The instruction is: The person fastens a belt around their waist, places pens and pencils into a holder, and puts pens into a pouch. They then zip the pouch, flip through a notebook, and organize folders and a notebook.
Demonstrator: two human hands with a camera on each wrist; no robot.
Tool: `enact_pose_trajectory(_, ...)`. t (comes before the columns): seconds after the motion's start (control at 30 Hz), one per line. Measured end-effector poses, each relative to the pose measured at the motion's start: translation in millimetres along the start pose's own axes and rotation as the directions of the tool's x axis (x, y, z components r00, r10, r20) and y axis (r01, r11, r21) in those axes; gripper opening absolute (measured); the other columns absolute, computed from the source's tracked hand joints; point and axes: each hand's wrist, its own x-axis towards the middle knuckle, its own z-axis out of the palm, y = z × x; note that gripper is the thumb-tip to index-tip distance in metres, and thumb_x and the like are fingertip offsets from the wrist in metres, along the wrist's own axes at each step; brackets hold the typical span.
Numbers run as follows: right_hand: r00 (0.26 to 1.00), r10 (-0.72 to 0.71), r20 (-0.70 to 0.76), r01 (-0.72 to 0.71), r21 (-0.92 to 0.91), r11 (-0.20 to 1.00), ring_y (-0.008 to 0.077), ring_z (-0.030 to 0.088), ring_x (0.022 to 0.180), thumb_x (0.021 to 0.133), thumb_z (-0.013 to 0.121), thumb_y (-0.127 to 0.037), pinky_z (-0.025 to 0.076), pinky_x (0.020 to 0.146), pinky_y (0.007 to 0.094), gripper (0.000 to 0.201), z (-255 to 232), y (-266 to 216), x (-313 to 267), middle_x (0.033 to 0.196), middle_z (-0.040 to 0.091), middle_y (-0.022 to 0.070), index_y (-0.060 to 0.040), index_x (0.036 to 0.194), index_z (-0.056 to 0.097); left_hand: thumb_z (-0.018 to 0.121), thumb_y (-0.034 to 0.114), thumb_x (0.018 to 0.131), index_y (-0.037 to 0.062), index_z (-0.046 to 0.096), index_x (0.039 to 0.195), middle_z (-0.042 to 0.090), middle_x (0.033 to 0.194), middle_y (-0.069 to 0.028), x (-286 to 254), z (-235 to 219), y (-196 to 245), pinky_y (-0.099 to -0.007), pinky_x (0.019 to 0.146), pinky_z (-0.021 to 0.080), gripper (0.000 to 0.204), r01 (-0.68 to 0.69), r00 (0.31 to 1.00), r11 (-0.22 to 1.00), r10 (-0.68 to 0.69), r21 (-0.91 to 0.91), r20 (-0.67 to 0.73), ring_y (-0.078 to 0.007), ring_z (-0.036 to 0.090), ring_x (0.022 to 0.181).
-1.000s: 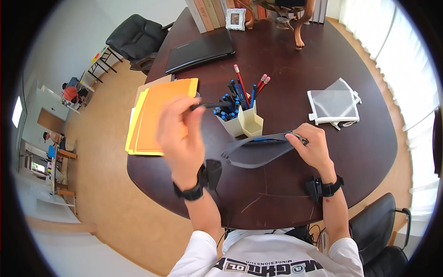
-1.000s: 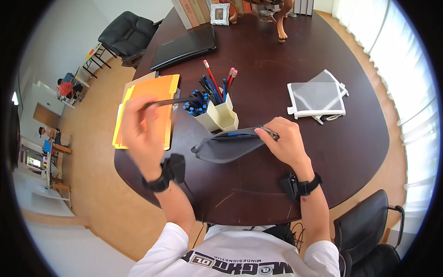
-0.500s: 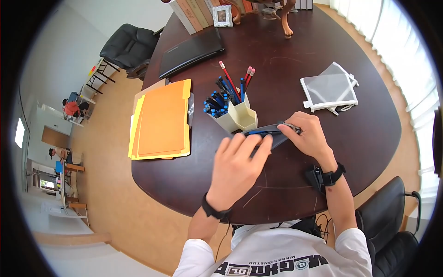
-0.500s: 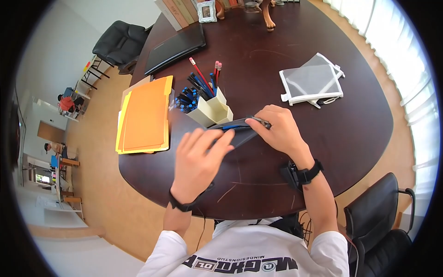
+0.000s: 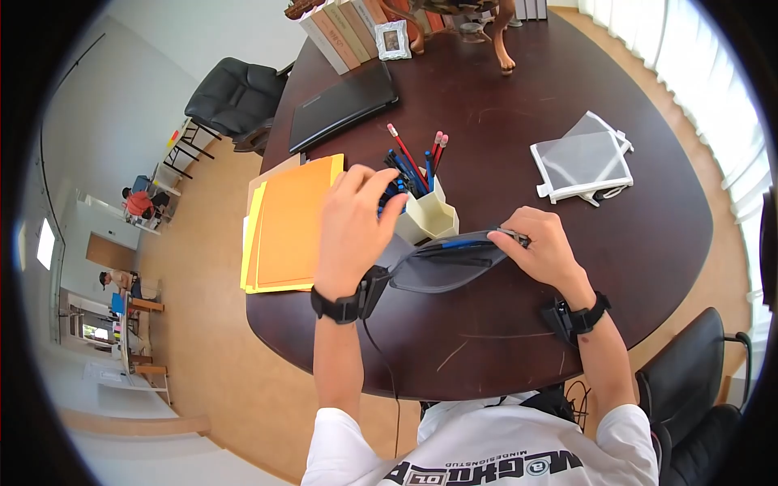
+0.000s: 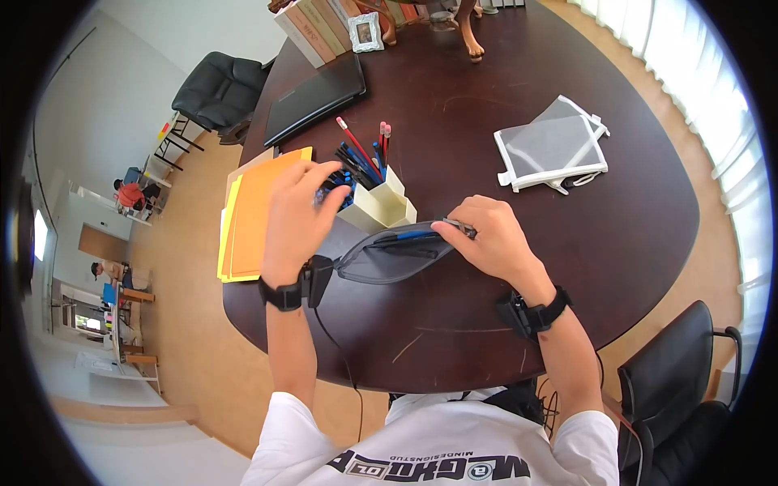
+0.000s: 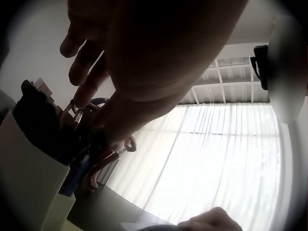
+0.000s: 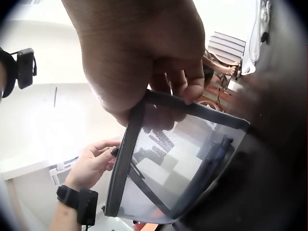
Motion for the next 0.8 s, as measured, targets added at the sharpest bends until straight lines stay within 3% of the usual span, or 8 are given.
enact_pose_trajectory(0.2, 1.000, -0.002, 0.009, 0.002, 0.006, 1.000, 0.0271, 0.058, 0.062, 0.082, 0.078, -0.015, 0.045, 0.056, 0.0365, 0.020, 2, -2, -1, 0.066, 0.062, 0.0109, 0.0016, 0.076, 0.069, 0.077, 0.012, 0.078, 0.0052, 0.070, 0.101, 0.055, 0.095, -0.0089, 14, 25, 3, -0.0413, 0.082, 0.045, 0.025, -0.026, 0.998, 0.988, 0.017, 0.151, 0.058, -0.0284, 0.054, 0.092)
enact_pose_trajectory(0.3, 1.000, -0.017, 0.005, 0.017, 0.007, 1.000, 0.0270, 0.058, 0.062, 0.082, 0.078, -0.015, 0.045, 0.055, 0.0366, 0.020, 3, -2, 0, 0.066, 0.062, 0.0109, 0.0015, 0.076, 0.069, 0.075, 0.009, 0.079, 0.0052, 0.070, 0.098, 0.055, 0.095, -0.0085, 20, 29, 1, -0.0421, 0.082, 0.044, 0.020, -0.029, 1.000, 0.981, 0.028, 0.192, 0.009, -0.0296, 0.053, 0.092)
enact_pose_trajectory(0.4, 1.000, -0.018, 0.003, 0.018, -0.001, 1.000, 0.0271, 0.058, 0.062, 0.082, 0.077, -0.016, 0.045, 0.056, 0.0369, 0.020, 2, -1, -1, 0.066, 0.062, 0.0109, 0.0015, 0.076, 0.069, 0.072, 0.005, 0.080, 0.0036, 0.067, 0.089, 0.054, 0.096, -0.0066, 20, 13, 11, -0.0406, 0.081, 0.043, 0.011, -0.045, 0.990, 0.982, 0.068, 0.184, -0.123, -0.0277, 0.052, 0.092)
enact_pose_trajectory(0.5, 1.000, -0.020, 0.004, 0.020, -0.021, 1.000, 0.0271, 0.058, 0.062, 0.083, 0.077, -0.016, 0.045, 0.056, 0.0370, 0.020, 2, 0, -1, 0.066, 0.062, 0.0109, 0.0014, 0.076, 0.069, 0.069, 0.000, 0.083, 0.0029, 0.064, 0.095, 0.061, 0.099, -0.0077, 10, -25, 29, -0.0393, 0.080, 0.046, 0.013, -0.034, 0.961, 0.988, 0.074, 0.148, -0.268, -0.0283, 0.058, 0.093)
enact_pose_trajectory(0.6, 1.000, 0.002, 0.008, -0.001, -0.020, 1.000, 0.0271, 0.058, 0.062, 0.083, 0.077, -0.016, 0.045, 0.056, 0.0369, 0.020, 2, 0, -1, 0.066, 0.062, 0.0110, 0.0013, 0.076, 0.069, 0.067, -0.004, 0.084, 0.0023, 0.064, 0.098, 0.068, 0.100, -0.0094, -17, -62, 57, -0.0362, 0.073, 0.048, 0.015, 0.073, 0.911, 0.997, -0.059, 0.019, -0.408, -0.0280, 0.063, 0.087)
enact_pose_trajectory(0.7, 1.000, 0.013, 0.003, -0.013, -0.005, 1.000, 0.0271, 0.058, 0.062, 0.082, 0.077, -0.016, 0.044, 0.056, 0.0367, 0.020, 2, 0, -1, 0.066, 0.061, 0.0110, 0.0013, 0.076, 0.069, 0.068, -0.005, 0.083, 0.0034, 0.065, 0.096, 0.069, 0.100, -0.0096, -43, -76, 71, -0.0339, 0.069, 0.047, 0.016, -0.093, 0.872, 0.991, 0.127, 0.096, -0.472, -0.0240, 0.062, 0.083)
enact_pose_trajectory(0.8, 1.000, 0.016, 0.005, -0.016, 0.002, 1.000, 0.0270, 0.058, 0.062, 0.082, 0.077, -0.016, 0.044, 0.056, 0.0367, 0.020, 3, 0, 0, 0.065, 0.061, 0.0111, 0.0014, 0.076, 0.069, 0.070, -0.003, 0.078, 0.0052, 0.068, 0.098, 0.069, 0.101, -0.0074, -57, -65, 81, -0.0324, 0.068, 0.045, 0.022, -0.238, 0.892, 0.955, 0.287, 0.175, -0.349, -0.0208, 0.060, 0.081)
